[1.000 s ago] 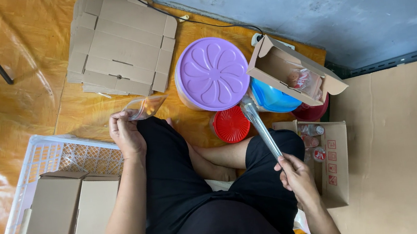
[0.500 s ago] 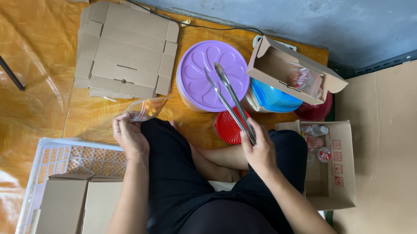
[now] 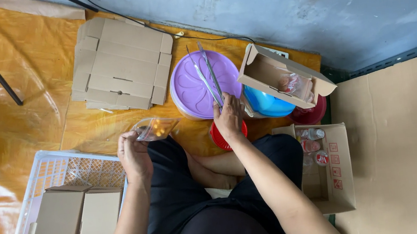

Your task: The person uses tongs to transfer orange snack sticks from a large container into small plastic bags, then places the filled bags into a cardboard box. Later, the person repeats the process with white shell-shaped snacks, filling bags and placing them into the same box before closing it.

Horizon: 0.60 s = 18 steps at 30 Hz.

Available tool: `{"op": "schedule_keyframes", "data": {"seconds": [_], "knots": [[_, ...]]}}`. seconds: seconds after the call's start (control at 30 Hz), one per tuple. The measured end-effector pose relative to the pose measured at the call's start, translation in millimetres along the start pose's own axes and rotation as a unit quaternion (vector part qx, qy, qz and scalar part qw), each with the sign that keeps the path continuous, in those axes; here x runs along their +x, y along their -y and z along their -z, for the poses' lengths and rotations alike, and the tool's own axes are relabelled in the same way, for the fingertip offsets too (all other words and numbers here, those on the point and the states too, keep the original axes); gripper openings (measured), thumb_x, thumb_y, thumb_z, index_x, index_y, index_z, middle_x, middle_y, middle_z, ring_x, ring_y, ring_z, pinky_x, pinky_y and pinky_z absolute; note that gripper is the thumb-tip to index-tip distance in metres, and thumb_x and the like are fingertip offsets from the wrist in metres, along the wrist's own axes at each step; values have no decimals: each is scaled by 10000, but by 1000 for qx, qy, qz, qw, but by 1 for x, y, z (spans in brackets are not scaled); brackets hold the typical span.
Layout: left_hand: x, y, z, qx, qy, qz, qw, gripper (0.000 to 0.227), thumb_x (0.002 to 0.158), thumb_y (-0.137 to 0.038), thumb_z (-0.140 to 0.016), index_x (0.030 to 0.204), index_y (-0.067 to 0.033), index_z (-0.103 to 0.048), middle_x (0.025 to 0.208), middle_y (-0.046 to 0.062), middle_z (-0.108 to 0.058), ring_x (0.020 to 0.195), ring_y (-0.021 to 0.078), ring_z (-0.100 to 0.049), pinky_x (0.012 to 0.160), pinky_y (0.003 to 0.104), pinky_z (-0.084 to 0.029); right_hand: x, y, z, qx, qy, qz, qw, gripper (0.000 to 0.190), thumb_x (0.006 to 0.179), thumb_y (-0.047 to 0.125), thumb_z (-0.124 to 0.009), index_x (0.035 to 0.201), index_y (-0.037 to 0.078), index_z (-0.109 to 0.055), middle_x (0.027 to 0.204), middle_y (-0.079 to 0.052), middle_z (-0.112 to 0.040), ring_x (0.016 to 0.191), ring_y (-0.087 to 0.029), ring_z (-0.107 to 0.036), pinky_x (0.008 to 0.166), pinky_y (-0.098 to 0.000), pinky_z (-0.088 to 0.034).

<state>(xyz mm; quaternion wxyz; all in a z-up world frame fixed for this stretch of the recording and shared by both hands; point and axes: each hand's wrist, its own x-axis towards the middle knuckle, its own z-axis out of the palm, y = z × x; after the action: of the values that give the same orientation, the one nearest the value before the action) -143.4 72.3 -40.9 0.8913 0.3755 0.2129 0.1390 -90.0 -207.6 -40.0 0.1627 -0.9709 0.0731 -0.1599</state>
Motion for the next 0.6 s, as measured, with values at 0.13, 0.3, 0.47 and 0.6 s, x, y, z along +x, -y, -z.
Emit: {"op": "schedule_keyframes", "data": {"seconds": [0.13,0.3,0.47,0.6], "knots": [[-6,4,-6,5,6,6,1000,72,983,-103,-575,916,-81,-564,837,133,-705,704,246,-749,713,292,-601,-2,-13,-17,-29,29,-3,999,425,930,402,-642,1264,157,-546,1084,-67,-623,1036,-312,-636,880,-490,-468],[-20,-21,-42,31,17,42,998,89,982,-99,-598,898,-72,-586,784,94,-659,667,173,-693,693,269,-564,-1,11,24,5,63,-9,998,578,902,415,-694,1338,77,-522,1174,-127,-569,1094,-348,-616,935,-504,-446],[-25,-19,-68,70,18,68,995,109,939,-67,-618,834,-40,-611,697,72,-562,603,156,-612,650,286,-536,-4,42,79,291,38,94,951,417,999,256,-653,1374,88,-580,1154,-104,-631,1079,-283,-668,893,-409,-511],[-31,-12,-88,154,63,95,981,130,911,-84,-642,796,-24,-649,651,94,-559,572,175,-585,589,301,-515,-8,70,124,424,104,118,892,600,934,291,-755,1451,70,-544,1251,-118,-667,1196,-252,-651,981,-339,-520]]}}
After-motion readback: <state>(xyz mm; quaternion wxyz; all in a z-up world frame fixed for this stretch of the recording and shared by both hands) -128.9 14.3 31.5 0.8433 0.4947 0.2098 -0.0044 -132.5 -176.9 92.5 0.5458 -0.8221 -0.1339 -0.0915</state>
